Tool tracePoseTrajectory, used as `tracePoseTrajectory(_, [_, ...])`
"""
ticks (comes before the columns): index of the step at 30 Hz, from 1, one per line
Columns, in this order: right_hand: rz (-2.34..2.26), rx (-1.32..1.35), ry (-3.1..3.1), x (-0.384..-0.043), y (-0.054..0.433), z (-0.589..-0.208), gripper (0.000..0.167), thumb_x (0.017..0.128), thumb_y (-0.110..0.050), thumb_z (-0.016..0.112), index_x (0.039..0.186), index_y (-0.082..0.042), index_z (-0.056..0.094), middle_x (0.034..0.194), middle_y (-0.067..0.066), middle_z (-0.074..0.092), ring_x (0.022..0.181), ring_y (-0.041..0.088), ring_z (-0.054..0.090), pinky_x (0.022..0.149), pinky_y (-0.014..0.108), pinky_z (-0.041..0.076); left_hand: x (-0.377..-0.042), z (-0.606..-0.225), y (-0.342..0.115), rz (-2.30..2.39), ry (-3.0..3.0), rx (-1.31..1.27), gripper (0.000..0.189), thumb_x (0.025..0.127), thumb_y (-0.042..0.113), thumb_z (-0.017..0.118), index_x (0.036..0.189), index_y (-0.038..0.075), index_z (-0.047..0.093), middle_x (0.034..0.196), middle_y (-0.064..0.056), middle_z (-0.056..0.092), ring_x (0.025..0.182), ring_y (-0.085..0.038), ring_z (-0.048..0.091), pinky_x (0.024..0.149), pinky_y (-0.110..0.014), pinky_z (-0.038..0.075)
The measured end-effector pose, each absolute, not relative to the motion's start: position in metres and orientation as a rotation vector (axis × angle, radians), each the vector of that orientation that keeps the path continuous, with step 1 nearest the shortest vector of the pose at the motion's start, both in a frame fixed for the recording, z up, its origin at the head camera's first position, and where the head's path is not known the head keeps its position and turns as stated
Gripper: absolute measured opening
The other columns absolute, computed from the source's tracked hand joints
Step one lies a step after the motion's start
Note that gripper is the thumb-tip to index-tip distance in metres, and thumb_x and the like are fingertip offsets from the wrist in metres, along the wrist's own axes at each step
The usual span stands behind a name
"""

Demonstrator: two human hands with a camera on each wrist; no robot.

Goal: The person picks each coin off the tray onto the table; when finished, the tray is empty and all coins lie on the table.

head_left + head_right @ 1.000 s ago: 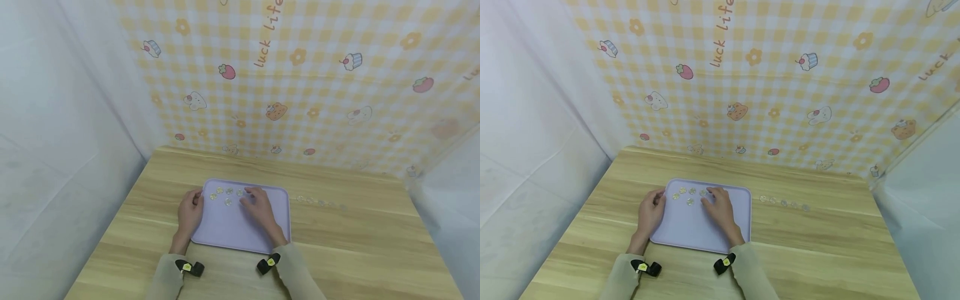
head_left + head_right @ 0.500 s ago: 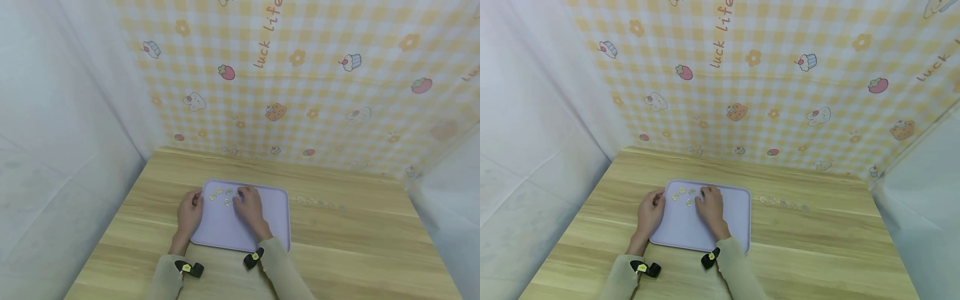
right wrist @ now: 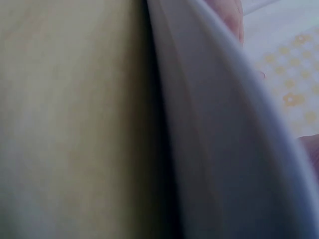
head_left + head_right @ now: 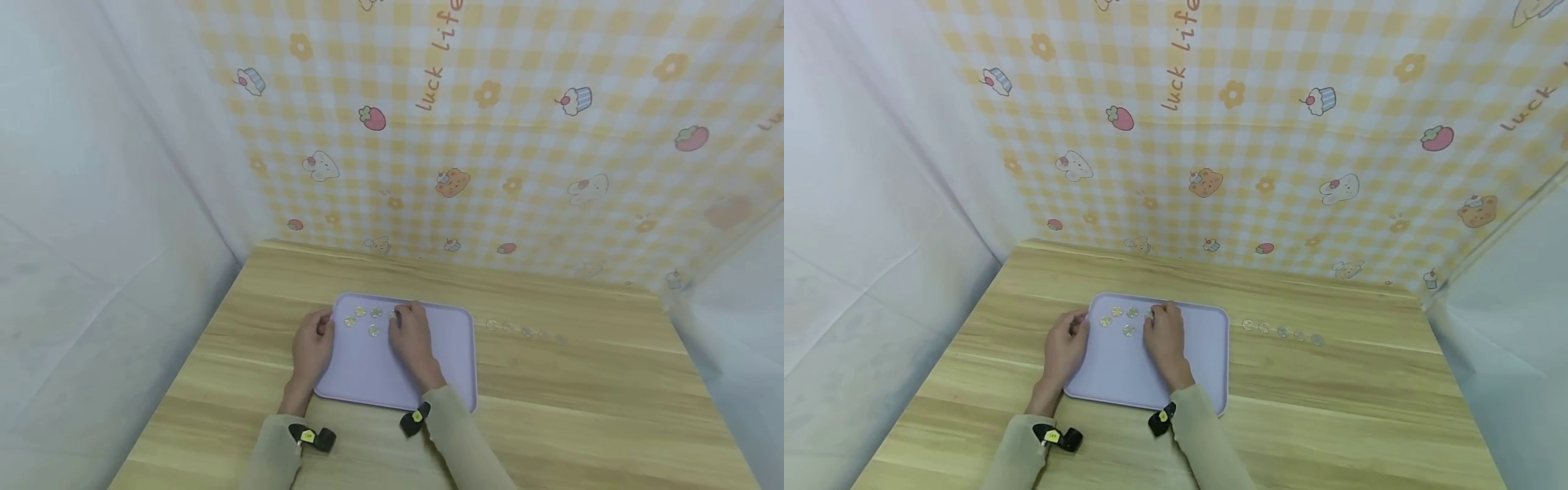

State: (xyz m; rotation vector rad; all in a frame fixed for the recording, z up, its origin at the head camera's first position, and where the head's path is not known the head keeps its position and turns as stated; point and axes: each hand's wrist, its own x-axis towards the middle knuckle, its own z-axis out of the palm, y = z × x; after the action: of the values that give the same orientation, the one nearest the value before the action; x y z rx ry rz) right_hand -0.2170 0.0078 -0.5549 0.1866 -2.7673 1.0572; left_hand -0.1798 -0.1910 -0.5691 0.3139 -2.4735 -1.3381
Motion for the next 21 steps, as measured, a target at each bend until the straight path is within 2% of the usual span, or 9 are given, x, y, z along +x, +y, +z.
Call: tracePoseTrajectory(21, [1.216, 0.131, -3.073, -0.241, 0.019, -0.543, 0.028, 0.084, -0.013, 0.070, 0.106, 0.004, 0.064, 0.111, 0.015, 0.055, 0.101, 0.027, 0.055, 0.095, 0.041, 0.049, -0.179, -0.568, -0.189, -1.330, -2.480, 0.318, 0.026, 0.097, 0.014, 0.060, 0.120, 0.005, 0.066, 0.100, -0.008, 0.066, 0.081, -0.019, 0.060, 0.069, -0.026, 0.049])
